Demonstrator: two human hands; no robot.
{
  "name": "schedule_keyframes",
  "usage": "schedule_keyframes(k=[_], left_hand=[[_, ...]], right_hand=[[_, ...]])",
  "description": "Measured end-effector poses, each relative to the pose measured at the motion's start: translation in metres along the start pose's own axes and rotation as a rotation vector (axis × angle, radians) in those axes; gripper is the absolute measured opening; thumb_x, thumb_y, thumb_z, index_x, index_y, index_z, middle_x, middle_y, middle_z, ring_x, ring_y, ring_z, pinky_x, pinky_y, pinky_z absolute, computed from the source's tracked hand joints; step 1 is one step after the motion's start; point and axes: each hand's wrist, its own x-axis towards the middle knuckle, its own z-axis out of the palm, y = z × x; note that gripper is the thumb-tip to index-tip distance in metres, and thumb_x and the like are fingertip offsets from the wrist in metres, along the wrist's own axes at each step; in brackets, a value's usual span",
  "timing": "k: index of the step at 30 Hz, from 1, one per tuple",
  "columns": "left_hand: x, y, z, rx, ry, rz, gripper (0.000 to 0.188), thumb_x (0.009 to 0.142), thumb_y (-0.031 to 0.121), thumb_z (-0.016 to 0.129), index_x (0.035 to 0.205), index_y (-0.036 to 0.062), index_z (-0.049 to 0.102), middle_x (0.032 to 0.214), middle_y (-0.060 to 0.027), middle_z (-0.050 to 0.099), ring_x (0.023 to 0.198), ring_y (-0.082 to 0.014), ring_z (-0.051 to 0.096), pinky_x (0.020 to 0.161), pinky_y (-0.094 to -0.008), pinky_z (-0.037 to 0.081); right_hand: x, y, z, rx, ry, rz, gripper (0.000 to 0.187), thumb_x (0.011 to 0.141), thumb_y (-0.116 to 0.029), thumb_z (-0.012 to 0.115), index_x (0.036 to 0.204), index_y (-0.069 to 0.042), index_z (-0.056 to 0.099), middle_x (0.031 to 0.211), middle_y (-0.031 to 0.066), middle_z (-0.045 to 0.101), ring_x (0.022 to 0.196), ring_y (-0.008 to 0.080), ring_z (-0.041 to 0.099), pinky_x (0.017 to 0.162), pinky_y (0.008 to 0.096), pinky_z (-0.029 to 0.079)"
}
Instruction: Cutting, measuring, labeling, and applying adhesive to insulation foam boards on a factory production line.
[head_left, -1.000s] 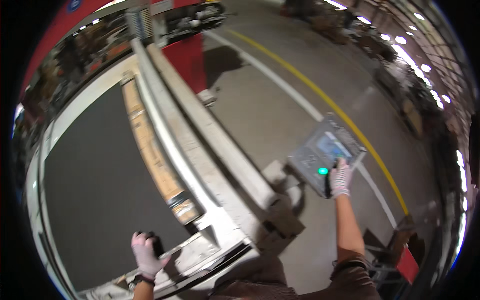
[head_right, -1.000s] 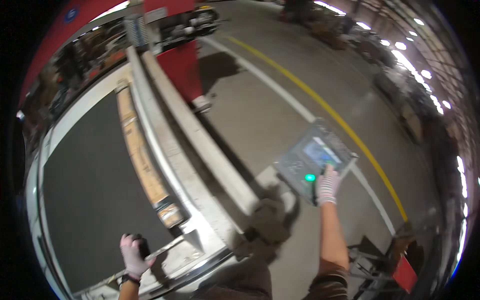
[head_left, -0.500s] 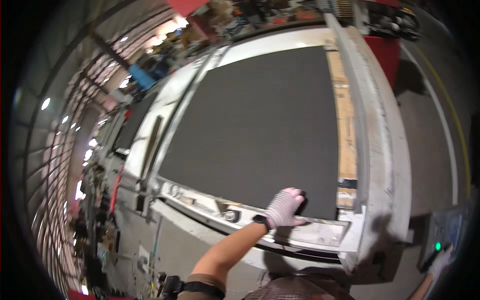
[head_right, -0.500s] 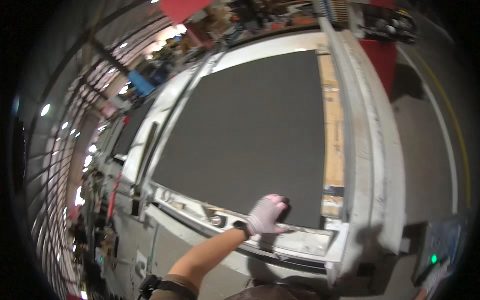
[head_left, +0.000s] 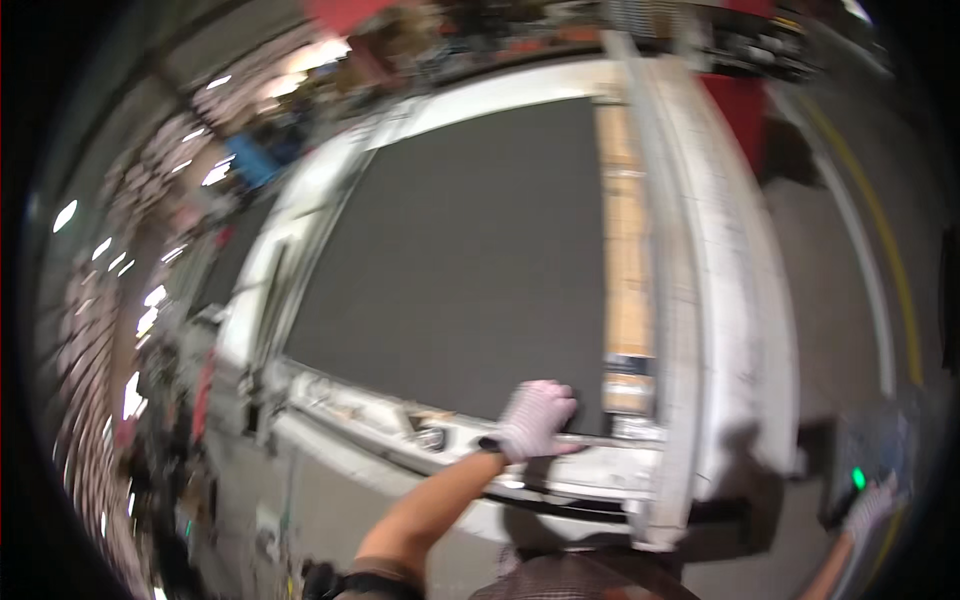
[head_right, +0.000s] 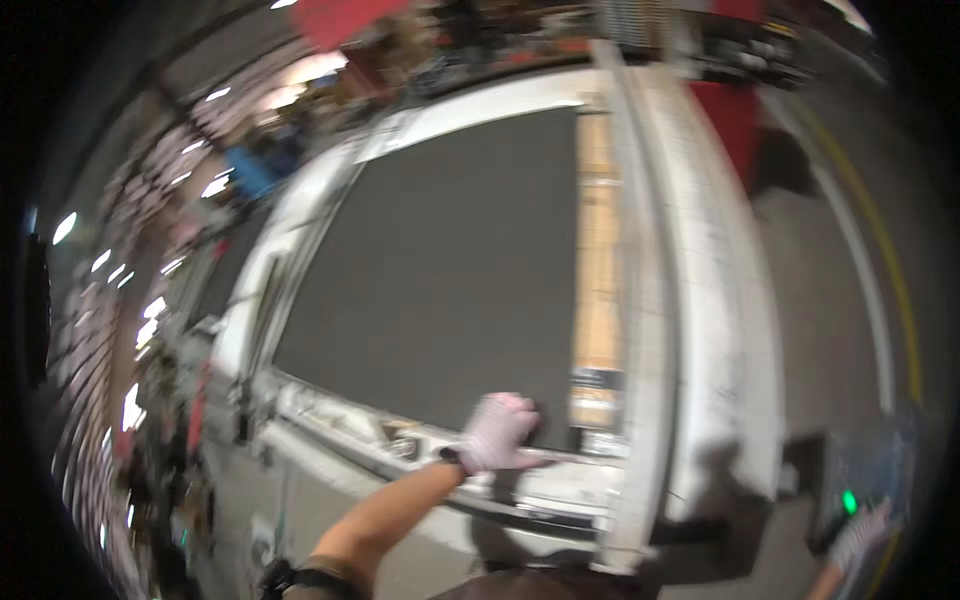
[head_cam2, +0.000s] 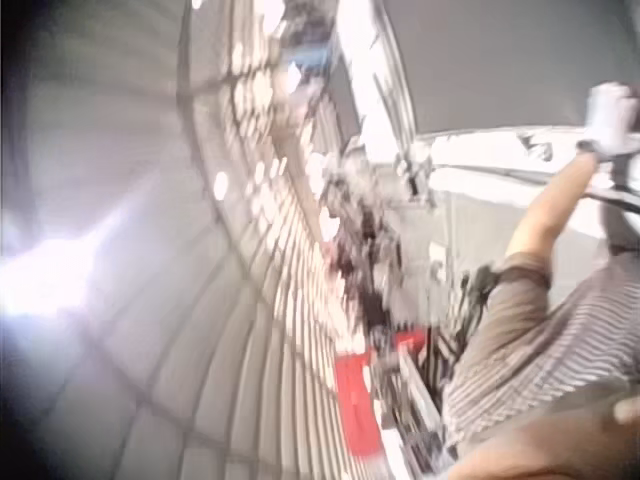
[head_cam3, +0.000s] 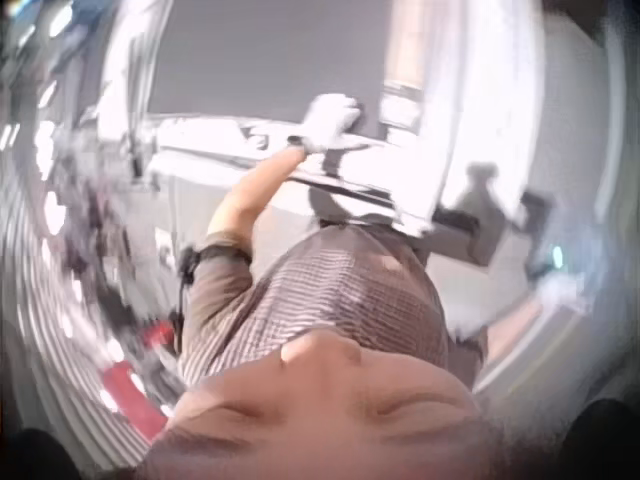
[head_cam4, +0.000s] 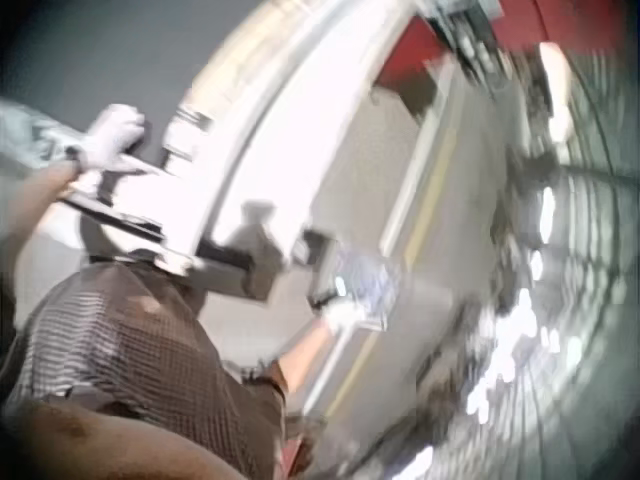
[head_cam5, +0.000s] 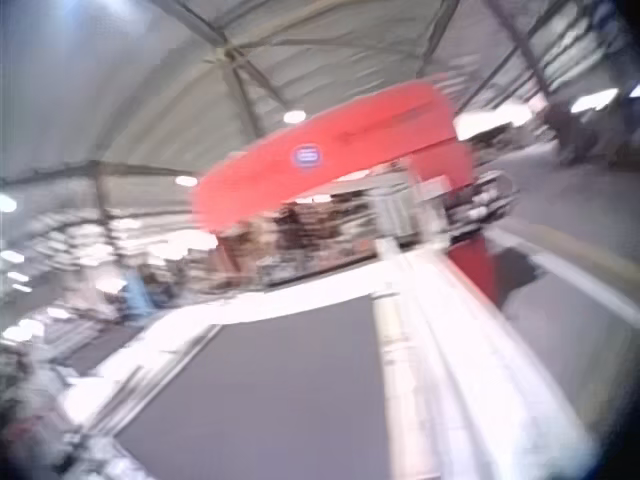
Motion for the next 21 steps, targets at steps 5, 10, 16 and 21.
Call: schedule_keyframes(k=[5,10,16,21], left_hand=[[-0.009,0.012,-0.017,-0.006,0.155,-0.039,0.075,0.051,0.032,0.083,0.114,0.0020,0.056,0.128,-0.0186,0.050,0.121,-0.0388,0.043,0.104,-0.0526,0.034],[-0.005,0.017,0.007,-0.046,0.224,0.100,0.065,0.070,0.035,0.079,0.118,-0.0017,0.057,0.119,-0.0246,0.057,0.113,-0.0419,0.052,0.098,-0.0494,0.042],[-0.005,0.022,0.027,-0.041,0.182,0.104,0.068,0.068,0.035,0.081,0.119,-0.0013,0.057,0.121,-0.0257,0.055,0.113,-0.0426,0.051,0.099,-0.0500,0.041],[-0.013,-0.005,0.018,-0.019,0.135,0.048,0.070,0.073,0.040,0.077,0.125,-0.0009,0.055,0.129,-0.0248,0.051,0.120,-0.0400,0.048,0.103,-0.0498,0.038]], right_hand=[[-0.036,-0.163,-0.070,-0.038,0.269,-0.135,0.030,0.077,-0.001,0.055,0.105,-0.002,0.066,0.092,0.0203,0.066,0.091,0.0369,0.063,0.084,0.0445,0.050],[-0.030,-0.128,-0.053,0.110,0.342,0.063,0.041,0.076,-0.003,0.058,0.117,-0.006,0.057,0.084,0.0152,0.063,0.081,0.0336,0.061,0.077,0.0432,0.049],[-0.033,-0.112,-0.062,0.144,0.340,-0.034,0.043,0.073,-0.006,0.057,0.116,-0.005,0.054,0.089,0.0140,0.064,0.089,0.0346,0.059,0.084,0.0454,0.047],[-0.019,-0.151,-0.026,0.081,0.175,-0.044,0.042,0.071,-0.008,0.057,0.113,-0.006,0.055,0.094,0.0159,0.065,0.093,0.0359,0.059,0.084,0.0476,0.046]])
